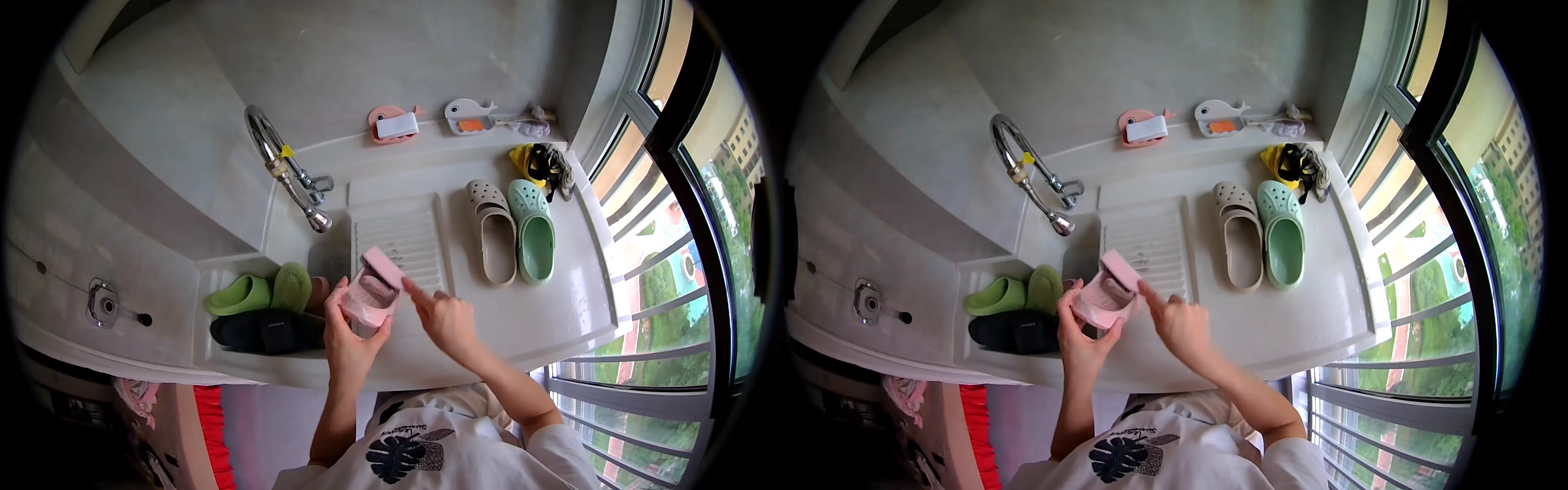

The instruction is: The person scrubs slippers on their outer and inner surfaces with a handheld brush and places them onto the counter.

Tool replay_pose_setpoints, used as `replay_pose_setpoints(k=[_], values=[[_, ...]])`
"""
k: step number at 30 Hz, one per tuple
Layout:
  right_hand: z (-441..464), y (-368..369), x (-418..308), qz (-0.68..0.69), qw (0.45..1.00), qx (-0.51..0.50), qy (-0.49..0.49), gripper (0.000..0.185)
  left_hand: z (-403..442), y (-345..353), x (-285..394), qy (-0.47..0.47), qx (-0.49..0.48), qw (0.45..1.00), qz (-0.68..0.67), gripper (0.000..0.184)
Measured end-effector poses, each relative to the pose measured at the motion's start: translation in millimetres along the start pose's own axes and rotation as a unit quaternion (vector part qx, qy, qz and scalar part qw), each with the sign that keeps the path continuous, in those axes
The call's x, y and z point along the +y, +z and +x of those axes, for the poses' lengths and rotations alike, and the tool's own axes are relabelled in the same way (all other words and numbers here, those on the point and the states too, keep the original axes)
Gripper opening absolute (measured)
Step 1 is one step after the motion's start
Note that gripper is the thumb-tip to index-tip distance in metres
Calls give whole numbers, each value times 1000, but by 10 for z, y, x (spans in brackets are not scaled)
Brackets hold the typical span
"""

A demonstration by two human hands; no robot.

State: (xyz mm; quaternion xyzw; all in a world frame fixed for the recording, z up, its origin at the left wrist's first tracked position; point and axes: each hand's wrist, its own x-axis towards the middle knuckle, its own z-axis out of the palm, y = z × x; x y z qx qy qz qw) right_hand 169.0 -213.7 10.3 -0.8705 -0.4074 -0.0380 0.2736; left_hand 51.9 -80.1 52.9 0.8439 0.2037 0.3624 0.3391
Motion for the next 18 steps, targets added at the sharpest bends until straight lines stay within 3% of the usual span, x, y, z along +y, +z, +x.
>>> replay_pose_setpoints(k=[2,7,11,14,18], values=[[-3,32,-6,0,1000,18,9,51,-48,28,-56,-55,-17,993,-102,79],[-74,-2,-214,1,1000,6,-25,49,-79,-19,-54,-59,-25,997,-52,82],[132,26,-78,-3,1000,28,8,47,-101,11,-57,-18,-30,999,-12,80],[-62,-91,-166,-3,1000,12,-5,46,-48,-44,-71,-74,-9,994,-79,80],[-65,-132,-272,-16,1000,4,-2,47,-77,0,-64,-39,-19,998,-51,80]])
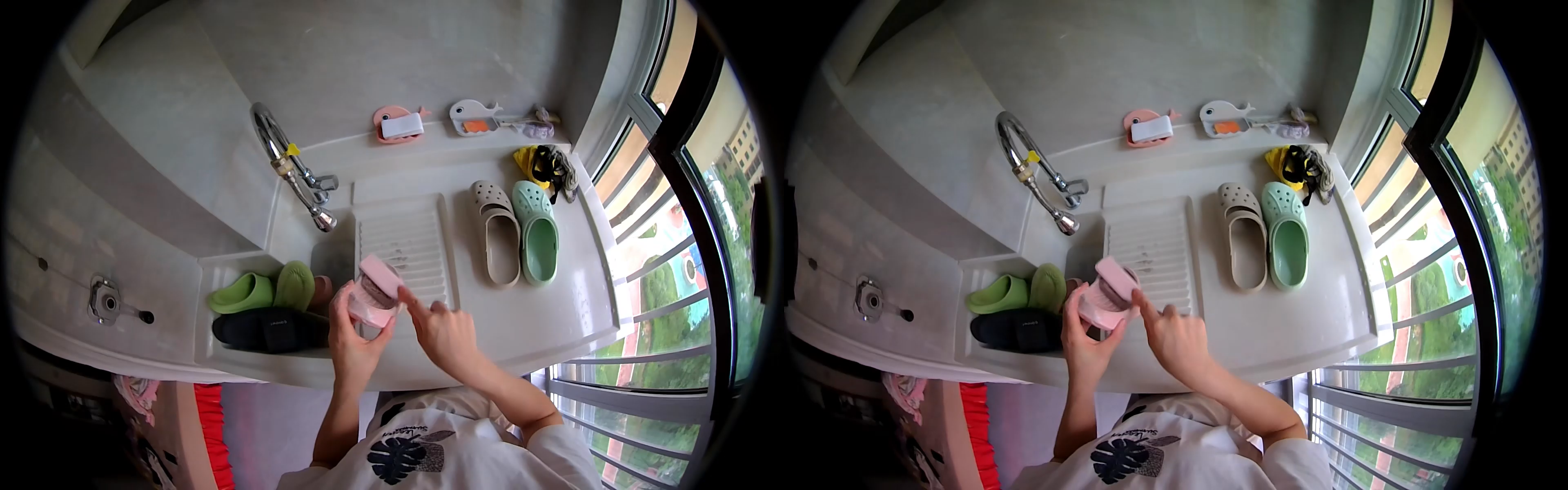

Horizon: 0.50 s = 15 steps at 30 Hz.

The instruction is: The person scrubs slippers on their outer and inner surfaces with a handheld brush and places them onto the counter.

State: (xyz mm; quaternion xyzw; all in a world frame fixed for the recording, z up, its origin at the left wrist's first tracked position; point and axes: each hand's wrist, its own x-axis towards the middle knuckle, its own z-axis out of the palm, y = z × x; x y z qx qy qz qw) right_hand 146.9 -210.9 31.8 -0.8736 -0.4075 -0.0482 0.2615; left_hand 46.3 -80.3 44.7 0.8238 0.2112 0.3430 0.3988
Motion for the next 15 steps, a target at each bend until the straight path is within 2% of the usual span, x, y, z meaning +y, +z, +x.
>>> replay_pose_setpoints(k=[5,8,13,15], values=[[359,279,252,21,998,43,29,47,5,88,36,54,-11,997,55,83],[185,80,116,12,1000,1,-10,48,38,16,-48,-25,31,999,-20,81],[205,193,193,-13,999,26,22,46,31,29,18,-6,11,1000,12,81],[299,148,237,27,998,31,42,40,73,45,51,-3,13,1000,18,81]])
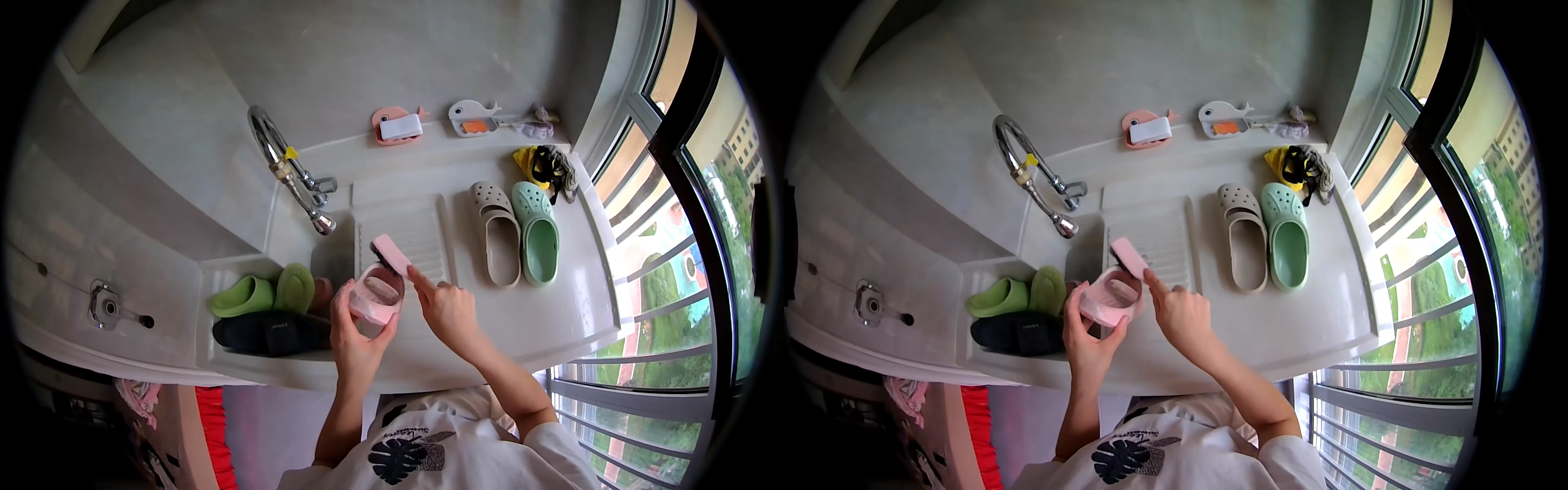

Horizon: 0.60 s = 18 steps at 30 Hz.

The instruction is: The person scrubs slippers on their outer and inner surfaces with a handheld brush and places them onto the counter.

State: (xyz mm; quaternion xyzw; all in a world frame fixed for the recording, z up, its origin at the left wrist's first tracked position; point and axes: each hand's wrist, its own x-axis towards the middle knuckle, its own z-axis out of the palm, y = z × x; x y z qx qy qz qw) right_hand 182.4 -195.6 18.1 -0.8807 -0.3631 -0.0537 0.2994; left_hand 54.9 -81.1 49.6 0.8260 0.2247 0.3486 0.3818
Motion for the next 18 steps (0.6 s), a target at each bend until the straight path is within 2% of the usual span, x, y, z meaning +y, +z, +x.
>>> replay_pose_setpoints(k=[2,5,11,12,15,18], values=[[-141,-169,-37,-6,1000,-21,-9,35,12,-46,-108,-17,3,999,-27,81],[-281,-450,-43,56,991,-113,-46,36,39,-151,-165,-44,-5,996,-75,80],[-115,-175,72,-6,998,-47,-40,38,56,-149,-104,-46,-21,996,-71,81],[-143,-178,74,-6,998,-46,-42,38,79,-181,-161,-68,-17,991,-109,80],[-324,-217,29,192,977,-73,-59,41,78,-213,-282,-102,2,982,-161,78],[-320,-154,-8,240,967,-81,-26,43,76,-224,-276,-115,24,979,-168,80]])
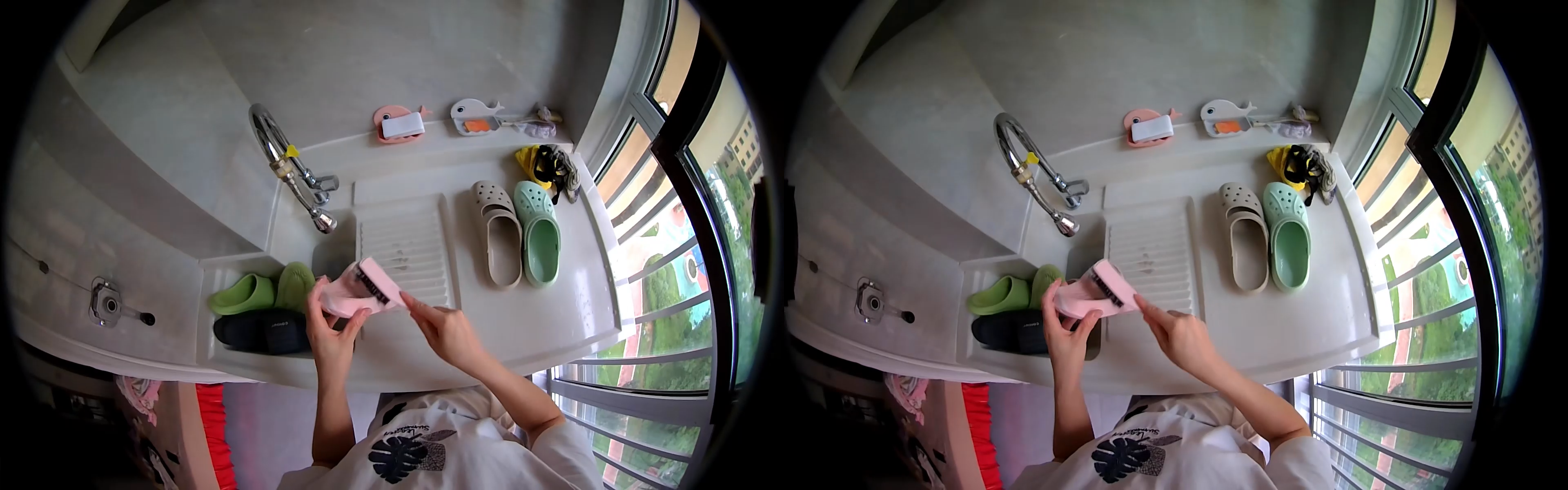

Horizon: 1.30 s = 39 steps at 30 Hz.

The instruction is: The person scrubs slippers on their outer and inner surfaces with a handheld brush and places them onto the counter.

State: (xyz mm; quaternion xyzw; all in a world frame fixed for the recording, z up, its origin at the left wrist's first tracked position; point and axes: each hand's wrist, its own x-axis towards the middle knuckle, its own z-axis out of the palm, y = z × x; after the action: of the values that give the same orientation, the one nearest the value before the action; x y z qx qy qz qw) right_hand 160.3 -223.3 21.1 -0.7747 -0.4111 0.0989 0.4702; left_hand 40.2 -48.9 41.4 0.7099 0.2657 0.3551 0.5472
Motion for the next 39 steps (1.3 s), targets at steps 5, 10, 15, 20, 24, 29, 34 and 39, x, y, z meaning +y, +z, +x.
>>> replay_pose_setpoints(k=[5,10,15,20,24,29,34,39], values=[[41,76,33,36,999,20,33,44,16,-40,1,79,-39,984,157,81],[-237,9,-541,23,998,-45,-47,50,-41,-35,131,65,-19,975,211,71],[-33,287,133,-8,1000,26,-11,50,-18,-185,21,76,0,971,226,66],[-176,117,-210,20,999,4,-40,51,-53,-210,-149,3,-5,998,57,44],[-177,96,-210,-56,996,30,-58,49,-123,-127,-201,-43,-20,997,-56,35],[16,99,279,-86,991,102,13,48,-129,-81,-139,-26,-42,996,72,30],[-197,-19,-300,-112,991,-13,-70,50,-123,-111,-210,-32,-67,995,68,28],[178,254,394,-84,994,71,9,48,-153,-99,-277,-64,-66,994,59,32]])
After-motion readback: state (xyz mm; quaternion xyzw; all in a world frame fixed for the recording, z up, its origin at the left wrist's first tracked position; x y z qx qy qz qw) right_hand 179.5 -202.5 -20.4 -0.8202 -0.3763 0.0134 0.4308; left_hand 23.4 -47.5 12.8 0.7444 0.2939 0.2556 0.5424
